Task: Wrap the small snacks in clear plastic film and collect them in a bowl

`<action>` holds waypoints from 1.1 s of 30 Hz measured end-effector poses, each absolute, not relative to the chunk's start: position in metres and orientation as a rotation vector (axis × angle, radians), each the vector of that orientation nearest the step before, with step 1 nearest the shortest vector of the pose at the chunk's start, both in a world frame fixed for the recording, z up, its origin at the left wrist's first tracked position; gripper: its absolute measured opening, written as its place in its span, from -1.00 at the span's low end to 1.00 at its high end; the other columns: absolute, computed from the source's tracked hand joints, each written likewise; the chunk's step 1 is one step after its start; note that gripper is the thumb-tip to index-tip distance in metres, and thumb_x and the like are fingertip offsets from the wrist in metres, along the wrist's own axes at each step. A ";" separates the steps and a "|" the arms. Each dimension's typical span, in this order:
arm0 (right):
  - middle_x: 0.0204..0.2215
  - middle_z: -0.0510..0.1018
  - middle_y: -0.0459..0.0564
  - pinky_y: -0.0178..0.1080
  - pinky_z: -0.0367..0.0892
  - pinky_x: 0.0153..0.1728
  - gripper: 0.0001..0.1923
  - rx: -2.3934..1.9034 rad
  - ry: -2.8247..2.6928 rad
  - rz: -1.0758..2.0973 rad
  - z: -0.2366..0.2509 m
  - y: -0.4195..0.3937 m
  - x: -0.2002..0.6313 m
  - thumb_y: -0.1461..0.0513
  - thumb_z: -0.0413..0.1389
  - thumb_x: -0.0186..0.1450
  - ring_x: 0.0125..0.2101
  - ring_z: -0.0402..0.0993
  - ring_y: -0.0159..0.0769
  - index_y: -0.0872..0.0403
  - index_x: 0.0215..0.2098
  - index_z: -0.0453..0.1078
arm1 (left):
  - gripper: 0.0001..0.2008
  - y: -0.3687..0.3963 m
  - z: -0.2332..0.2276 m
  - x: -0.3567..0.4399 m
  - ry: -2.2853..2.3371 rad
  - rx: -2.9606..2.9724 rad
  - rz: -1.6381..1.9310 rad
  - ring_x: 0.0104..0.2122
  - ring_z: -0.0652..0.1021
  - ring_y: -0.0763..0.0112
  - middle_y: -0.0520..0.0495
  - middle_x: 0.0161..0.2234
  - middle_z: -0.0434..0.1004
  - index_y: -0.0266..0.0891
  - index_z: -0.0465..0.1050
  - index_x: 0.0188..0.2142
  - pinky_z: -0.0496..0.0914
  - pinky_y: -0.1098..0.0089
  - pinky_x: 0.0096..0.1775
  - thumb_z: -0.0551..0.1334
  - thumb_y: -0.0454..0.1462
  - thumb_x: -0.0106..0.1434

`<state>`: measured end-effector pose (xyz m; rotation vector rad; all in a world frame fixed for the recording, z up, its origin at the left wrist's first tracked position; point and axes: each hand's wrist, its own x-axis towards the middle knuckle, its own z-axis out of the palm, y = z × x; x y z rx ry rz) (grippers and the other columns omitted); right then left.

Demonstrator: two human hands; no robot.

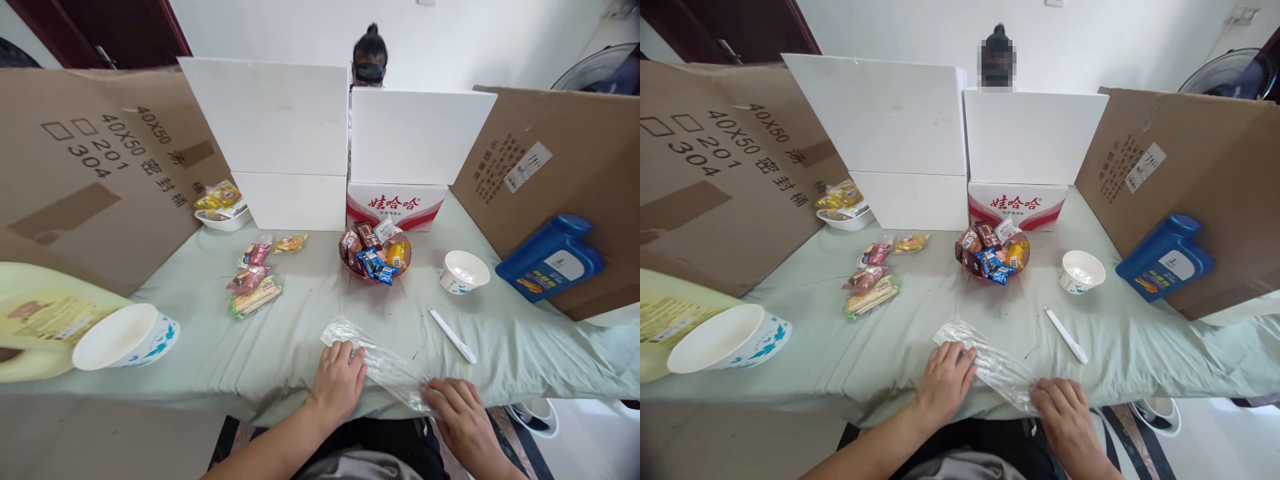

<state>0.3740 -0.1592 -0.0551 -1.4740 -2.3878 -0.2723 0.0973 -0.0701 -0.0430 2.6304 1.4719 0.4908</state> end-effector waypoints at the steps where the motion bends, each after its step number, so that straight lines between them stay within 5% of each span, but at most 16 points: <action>1: -0.12 0.57 -0.04 -0.11 0.19 -0.04 -0.69 -1.431 -2.395 -0.288 -0.049 -0.164 0.374 0.32 0.01 0.26 -0.15 0.45 -0.21 -0.08 -0.08 0.42 | -0.67 -0.071 -0.043 0.102 1.416 2.632 0.519 -0.14 0.41 0.12 -0.19 -0.10 0.44 -0.18 0.42 0.06 0.33 0.12 -0.10 0.10 -0.23 0.34; 5: -0.19 0.60 -0.08 -0.12 0.22 -0.02 -0.76 -1.162 -2.513 -0.246 -0.012 -0.169 0.370 0.28 0.04 0.27 -0.09 0.47 -0.18 -0.06 -0.12 0.42 | -0.67 -0.067 -0.048 0.110 1.214 2.684 0.621 0.00 0.36 0.08 -0.19 0.03 0.39 -0.14 0.39 0.08 0.25 0.04 0.02 0.13 -0.27 0.33; 10: -0.31 0.61 -0.08 -0.20 0.35 -0.10 -0.83 -0.926 -2.622 0.354 0.034 -0.156 0.353 0.25 0.00 0.36 -0.18 0.52 -0.25 -0.06 -0.12 0.38 | -0.69 -0.065 -0.054 0.100 0.859 2.705 0.769 0.02 0.39 0.20 -0.12 -0.03 0.46 -0.09 0.45 -0.05 0.21 0.14 0.08 0.13 -0.40 0.26; 17: -0.23 0.55 -0.02 -0.26 0.36 -0.19 -0.79 -1.308 -2.303 1.066 0.044 -0.078 0.332 0.24 -0.06 0.36 -0.24 0.48 -0.31 -0.01 -0.11 0.36 | -0.62 -0.062 -0.049 0.091 0.453 2.610 0.587 -0.04 0.45 0.27 0.01 -0.18 0.57 -0.10 0.46 -0.13 0.30 0.25 0.03 0.19 -0.43 0.05; 20: -0.41 0.53 -0.12 -0.31 0.34 -0.33 -0.91 -1.485 -2.053 1.250 0.021 -0.029 0.315 0.25 0.08 0.20 -0.38 0.45 -0.33 0.03 -0.28 0.34 | -0.63 -0.059 -0.048 0.090 0.439 2.533 0.617 -0.06 0.46 0.25 -0.01 -0.19 0.58 -0.11 0.49 -0.20 0.33 0.22 0.02 0.15 -0.44 0.01; 25: -0.64 0.39 -0.24 -0.37 0.22 -0.54 -0.96 -1.620 -1.929 1.269 -0.022 0.016 0.283 0.28 0.06 0.17 -0.61 0.33 -0.41 0.05 -0.37 0.27 | -0.78 -0.060 -0.047 0.087 0.615 2.304 0.754 -0.13 0.51 0.32 -0.15 -0.15 0.52 -0.23 0.46 -0.24 0.42 0.33 -0.05 0.12 -0.40 0.14; 33: -0.56 0.48 -0.15 -0.34 0.17 -0.44 -0.95 -1.734 -2.005 1.042 -0.023 0.012 0.267 0.25 0.07 0.23 -0.51 0.38 -0.37 0.05 -0.39 0.35 | -0.94 -0.061 -0.046 0.087 0.727 2.221 0.749 -0.21 0.51 0.33 -0.13 -0.23 0.46 -0.22 0.39 -0.37 0.43 0.37 -0.13 0.17 -0.37 0.14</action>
